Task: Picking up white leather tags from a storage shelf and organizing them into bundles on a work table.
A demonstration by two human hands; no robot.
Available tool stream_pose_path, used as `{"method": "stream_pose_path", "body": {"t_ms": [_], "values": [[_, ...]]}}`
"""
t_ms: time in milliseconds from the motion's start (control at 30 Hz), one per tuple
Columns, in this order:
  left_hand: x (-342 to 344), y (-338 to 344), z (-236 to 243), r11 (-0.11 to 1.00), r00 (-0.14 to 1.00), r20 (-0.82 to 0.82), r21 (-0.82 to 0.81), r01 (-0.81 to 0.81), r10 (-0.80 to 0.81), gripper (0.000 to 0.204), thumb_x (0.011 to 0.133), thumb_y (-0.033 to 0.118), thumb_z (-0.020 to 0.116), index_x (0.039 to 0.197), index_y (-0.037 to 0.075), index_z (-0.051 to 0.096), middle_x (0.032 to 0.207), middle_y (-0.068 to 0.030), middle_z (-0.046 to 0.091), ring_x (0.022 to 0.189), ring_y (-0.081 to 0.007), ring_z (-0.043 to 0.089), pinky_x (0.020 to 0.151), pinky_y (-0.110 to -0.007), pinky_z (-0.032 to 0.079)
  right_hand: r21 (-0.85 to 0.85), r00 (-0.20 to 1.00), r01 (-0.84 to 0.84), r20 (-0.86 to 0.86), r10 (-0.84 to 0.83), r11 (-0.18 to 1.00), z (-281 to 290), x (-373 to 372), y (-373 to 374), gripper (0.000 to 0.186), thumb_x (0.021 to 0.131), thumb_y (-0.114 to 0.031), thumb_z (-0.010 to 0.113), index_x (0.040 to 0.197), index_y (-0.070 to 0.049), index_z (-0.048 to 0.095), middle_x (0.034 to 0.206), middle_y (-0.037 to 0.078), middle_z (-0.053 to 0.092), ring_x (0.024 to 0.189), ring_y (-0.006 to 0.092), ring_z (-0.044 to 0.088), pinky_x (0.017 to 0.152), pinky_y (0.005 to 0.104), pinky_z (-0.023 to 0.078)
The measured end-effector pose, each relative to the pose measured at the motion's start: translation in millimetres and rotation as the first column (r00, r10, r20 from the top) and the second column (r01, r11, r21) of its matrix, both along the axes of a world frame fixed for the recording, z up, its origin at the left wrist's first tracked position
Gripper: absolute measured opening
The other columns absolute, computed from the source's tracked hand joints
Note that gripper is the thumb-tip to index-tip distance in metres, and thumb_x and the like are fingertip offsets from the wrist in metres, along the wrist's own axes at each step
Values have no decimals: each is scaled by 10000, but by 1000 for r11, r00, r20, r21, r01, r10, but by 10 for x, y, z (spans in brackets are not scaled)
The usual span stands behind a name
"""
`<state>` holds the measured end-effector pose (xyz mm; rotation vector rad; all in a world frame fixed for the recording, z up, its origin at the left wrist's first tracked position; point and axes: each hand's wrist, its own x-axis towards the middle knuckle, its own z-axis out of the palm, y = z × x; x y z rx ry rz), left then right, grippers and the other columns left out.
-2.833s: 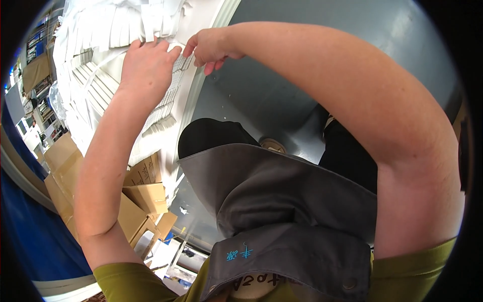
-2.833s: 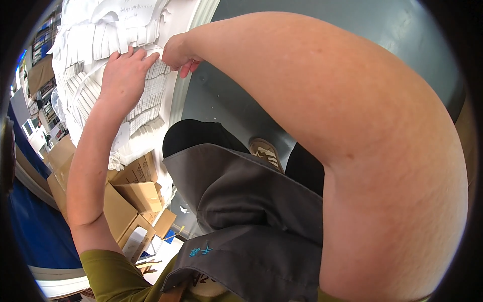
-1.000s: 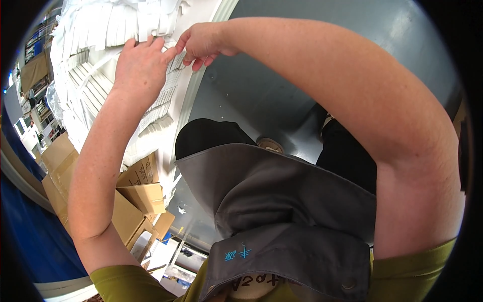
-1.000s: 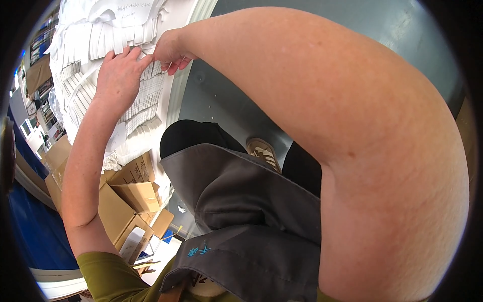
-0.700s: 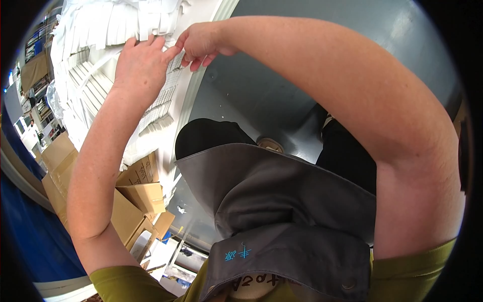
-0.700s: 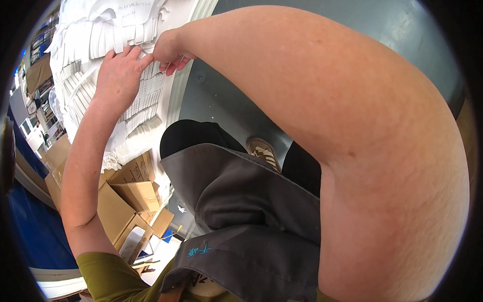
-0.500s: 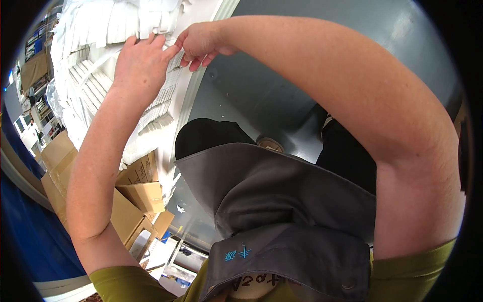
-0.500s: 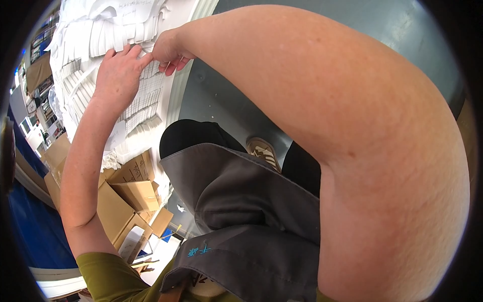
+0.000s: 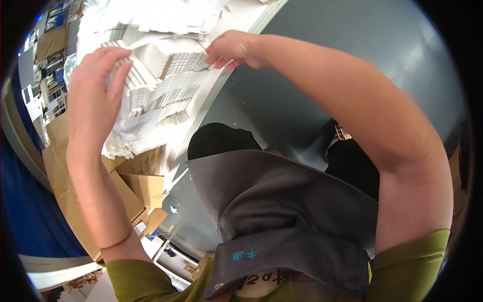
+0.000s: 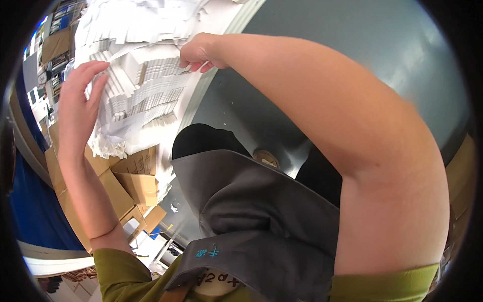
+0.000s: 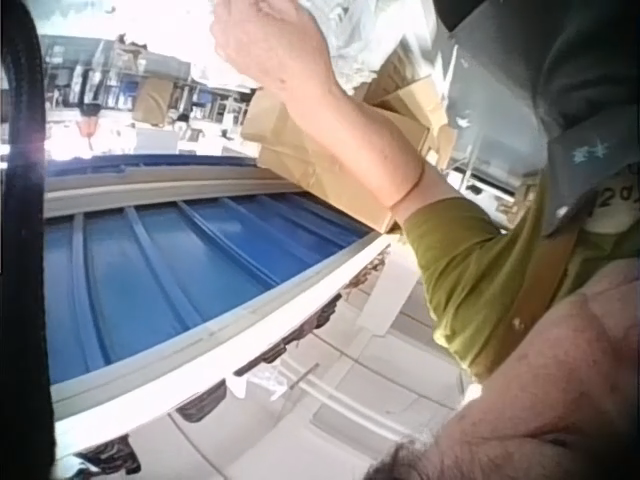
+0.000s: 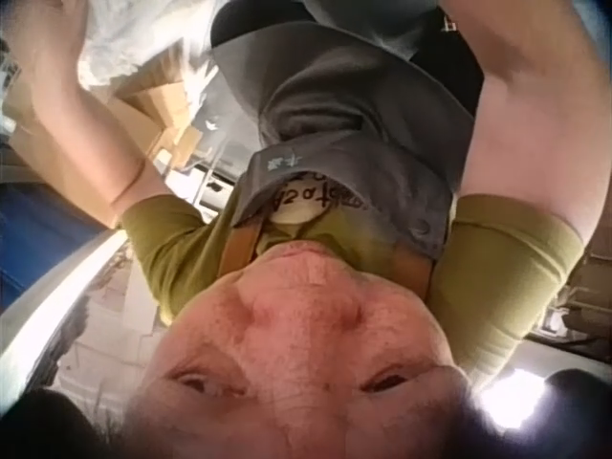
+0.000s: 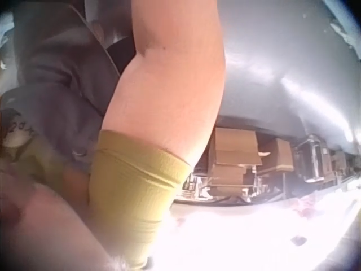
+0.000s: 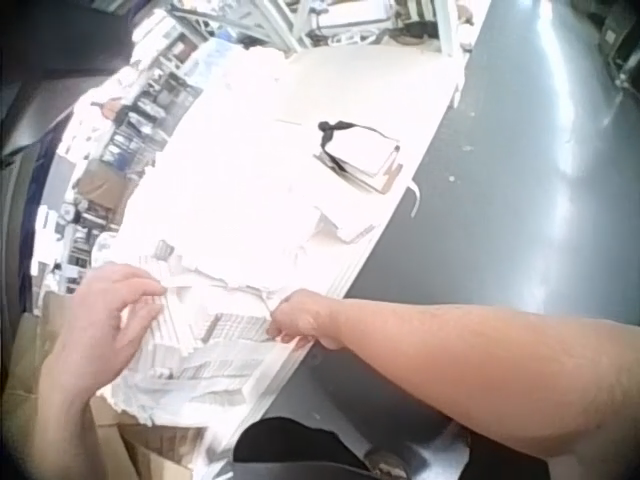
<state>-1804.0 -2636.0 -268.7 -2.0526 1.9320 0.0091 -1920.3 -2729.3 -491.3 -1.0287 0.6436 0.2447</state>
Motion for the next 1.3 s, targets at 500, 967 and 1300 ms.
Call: {"method": "stream_pose_path", "body": {"t_ms": [500,967,1300], "values": [[241,255,-254,999,998,-62,43,-17,20,262,915,164,464,967,71,704,1203,-55,588,1202,-217,457,1068,-416,256,25,998,16,63,-17,1000,235,101,78,793,555,-622,836,1008,-1,639,885,42,511,841,131,438,803,253,382],[335,337,-296,999,990,-136,35,-34,39,243,904,200,471,1006,71,650,1255,-50,548,1245,-239,417,1080,-412,196,-154,999,43,24,-40,987,591,131,243,1322,488,-840,690,1287,173,403,1237,323,429,1178,356,421,1043,457,303],[351,363,-374,995,991,-130,-94,32,-44,213,867,147,476,865,42,661,1169,-63,582,1177,-219,479,1075,-437,235,-95,995,100,22,-98,990,454,392,250,1078,504,-823,701,1155,28,581,1094,143,578,1045,219,467,941,335,332]]}}
